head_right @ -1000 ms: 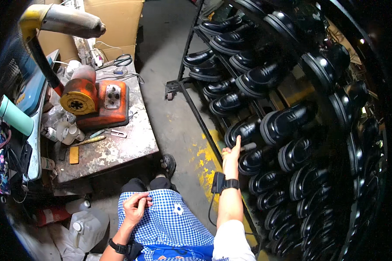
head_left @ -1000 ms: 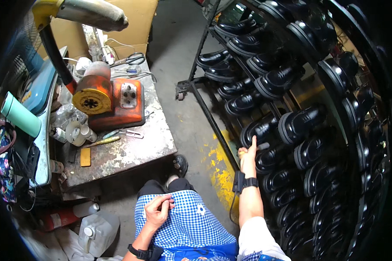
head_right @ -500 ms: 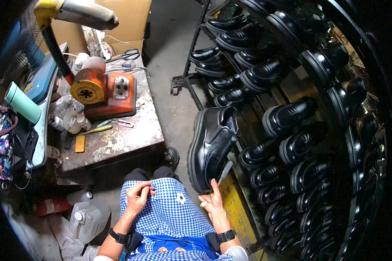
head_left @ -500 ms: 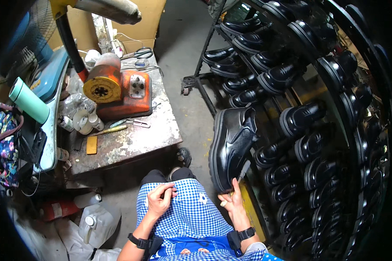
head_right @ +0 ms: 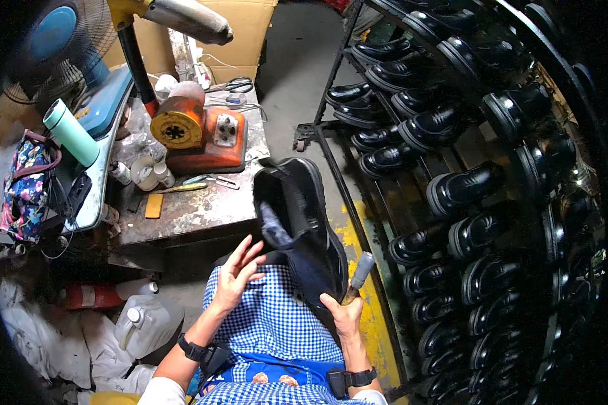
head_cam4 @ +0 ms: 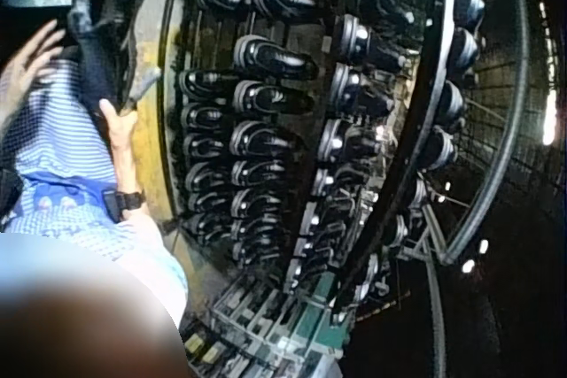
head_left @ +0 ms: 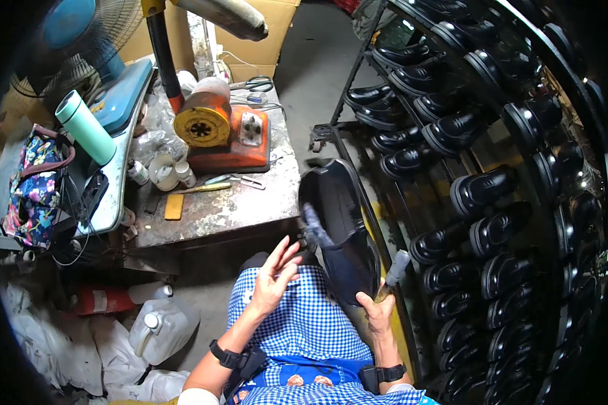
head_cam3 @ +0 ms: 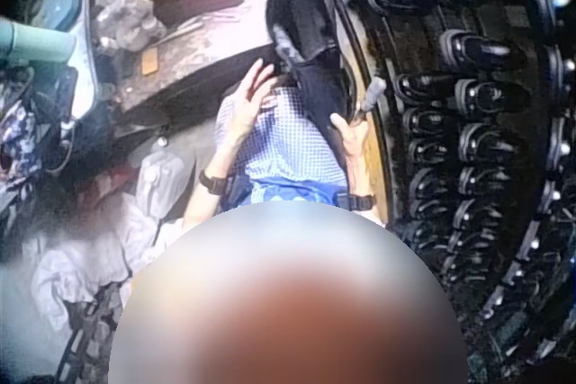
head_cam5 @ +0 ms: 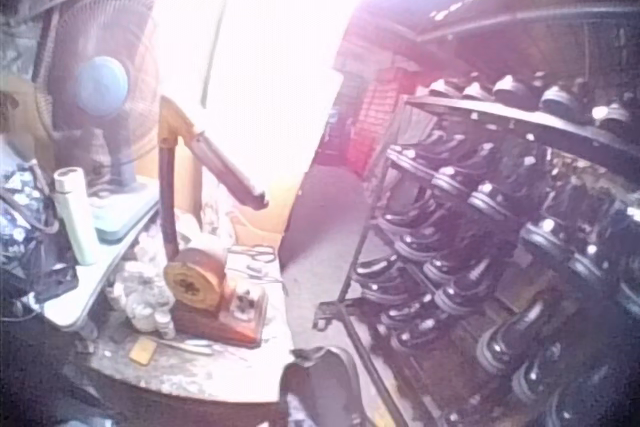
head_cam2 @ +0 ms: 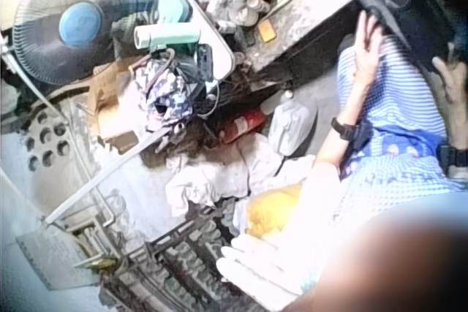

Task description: The recorder is polishing and brushing black leather shoes in a shoe factory workshop, picking them from a rack and returning them after finishing.

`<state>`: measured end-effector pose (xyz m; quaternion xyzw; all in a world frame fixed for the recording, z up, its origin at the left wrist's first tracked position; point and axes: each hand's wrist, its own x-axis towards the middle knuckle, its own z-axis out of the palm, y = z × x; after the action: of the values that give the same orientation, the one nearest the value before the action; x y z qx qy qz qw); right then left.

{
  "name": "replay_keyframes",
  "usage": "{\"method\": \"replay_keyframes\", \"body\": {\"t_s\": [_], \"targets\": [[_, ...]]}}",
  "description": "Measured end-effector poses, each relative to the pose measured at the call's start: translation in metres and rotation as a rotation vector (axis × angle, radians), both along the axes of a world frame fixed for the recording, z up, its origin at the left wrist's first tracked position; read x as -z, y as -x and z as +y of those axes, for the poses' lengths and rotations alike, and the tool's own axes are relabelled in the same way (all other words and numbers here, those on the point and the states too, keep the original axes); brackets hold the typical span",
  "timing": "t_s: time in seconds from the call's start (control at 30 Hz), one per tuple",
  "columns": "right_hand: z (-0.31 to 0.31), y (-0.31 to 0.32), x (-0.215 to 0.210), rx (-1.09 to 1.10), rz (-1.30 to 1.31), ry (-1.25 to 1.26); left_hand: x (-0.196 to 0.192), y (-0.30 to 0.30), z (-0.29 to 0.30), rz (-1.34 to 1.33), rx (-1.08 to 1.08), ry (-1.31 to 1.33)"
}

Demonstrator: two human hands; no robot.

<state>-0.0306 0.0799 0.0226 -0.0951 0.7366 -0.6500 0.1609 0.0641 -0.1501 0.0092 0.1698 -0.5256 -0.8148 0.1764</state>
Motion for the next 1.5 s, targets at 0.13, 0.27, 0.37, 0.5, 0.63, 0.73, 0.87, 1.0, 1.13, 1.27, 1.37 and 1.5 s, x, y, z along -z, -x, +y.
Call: {"method": "replay_keyframes", "body": {"t_s": [0.13, 0.27, 0.37, 0.5, 0.63, 0.73, 0.87, 1.0, 1.13, 1.27, 1.37, 1.5], "targets": [[-0.005, -0.002, 0.000, 0.080, 0.325, -0.097, -0.009, 0.009, 0.005, 0.063, 0.083, 0.021], [-0.004, -0.001, 0.008, 0.103, 0.437, -0.095, -0.015, 0.005, 0.010, -0.009, 0.098, 0.013], [0.000, 0.001, 0.016, 0.134, 0.532, -0.144, -0.020, 0.003, 0.012, -0.013, 0.090, 0.037], [0.005, 0.002, 0.023, 0.149, 0.585, -0.204, -0.025, 0.003, 0.014, -0.019, 0.111, 0.000], [0.005, -0.002, 0.025, 0.165, 0.496, -0.115, -0.023, 0.008, 0.015, 0.015, 0.106, -0.005], [0.004, -0.003, 0.023, 0.168, 0.493, -0.112, -0.019, 0.011, 0.015, 0.037, 0.089, 0.041], [0.003, -0.003, 0.021, 0.191, 0.390, -0.074, -0.017, 0.014, 0.018, 0.016, 0.152, -0.124], [-0.002, -0.002, 0.024, 0.280, -0.063, 0.149, -0.009, 0.021, 0.030, 0.113, 0.194, -0.011], [-0.014, 0.012, 0.032, 0.529, -0.447, 0.269, 0.006, 0.021, 0.052, 0.014, 0.205, 0.245], [-0.027, 0.052, 0.045, 0.760, -0.565, 0.362, 0.020, 0.019, 0.067, 0.030, -0.025, 0.623], [-0.032, 0.088, 0.061, 0.884, -0.541, 0.382, 0.024, 0.020, 0.069, 0.032, -0.067, 0.707], [-0.043, 0.147, 0.085, 1.090, -0.467, 0.377, 0.025, 0.022, 0.066, 0.068, -0.073, 0.786]]}}
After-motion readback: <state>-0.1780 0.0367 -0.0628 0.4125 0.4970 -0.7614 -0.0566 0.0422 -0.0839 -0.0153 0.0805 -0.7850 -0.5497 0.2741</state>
